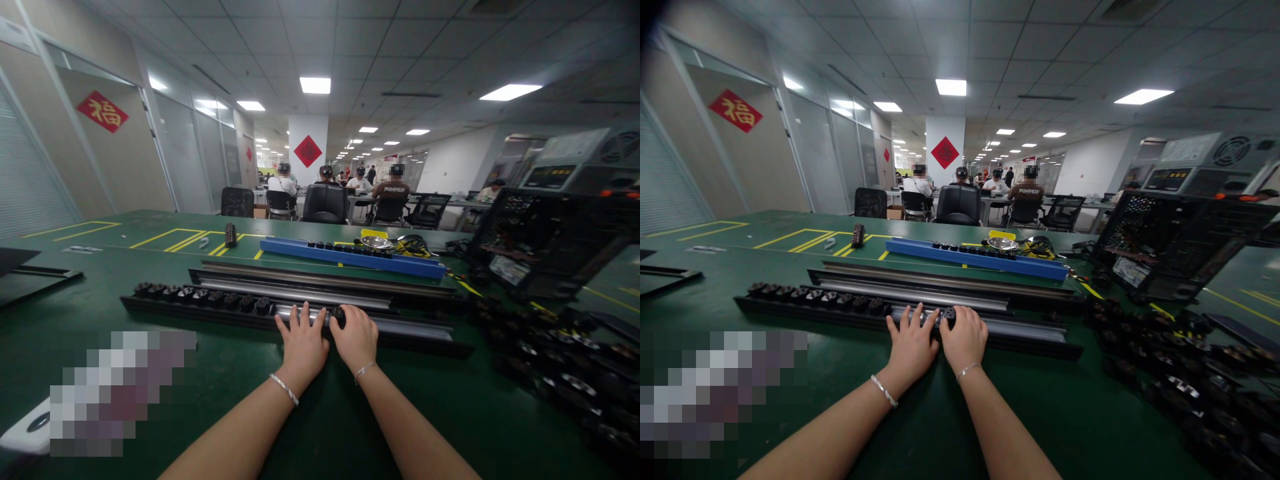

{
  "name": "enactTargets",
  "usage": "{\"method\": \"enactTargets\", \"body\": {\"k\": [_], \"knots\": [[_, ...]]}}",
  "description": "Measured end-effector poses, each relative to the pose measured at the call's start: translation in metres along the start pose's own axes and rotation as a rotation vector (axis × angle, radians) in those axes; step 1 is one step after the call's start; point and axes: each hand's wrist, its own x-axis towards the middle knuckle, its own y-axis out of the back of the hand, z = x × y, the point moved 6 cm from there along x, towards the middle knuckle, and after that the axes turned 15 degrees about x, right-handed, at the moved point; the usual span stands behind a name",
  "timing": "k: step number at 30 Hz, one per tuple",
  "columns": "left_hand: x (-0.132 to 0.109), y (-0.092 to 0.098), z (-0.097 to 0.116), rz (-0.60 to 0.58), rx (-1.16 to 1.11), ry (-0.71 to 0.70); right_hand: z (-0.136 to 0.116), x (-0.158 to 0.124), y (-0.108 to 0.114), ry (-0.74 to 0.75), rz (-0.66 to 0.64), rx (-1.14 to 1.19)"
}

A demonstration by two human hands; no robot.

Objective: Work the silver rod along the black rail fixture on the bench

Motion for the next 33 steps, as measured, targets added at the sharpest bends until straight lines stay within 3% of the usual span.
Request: {"method": "enactTargets", "body": {"k": [10, 33], "knots": [[0.0, 0.0015, -0.0009, -0.038, -0.012, -0.001, -0.0006, -0.0005, 0.002, 0.001, -0.004, -0.022], [-0.0005, 0.0031, -0.0019, 0.009, -0.041, -0.001, 0.0026, 0.0025, 0.0067, 0.031, 0.062, -0.049]]}}
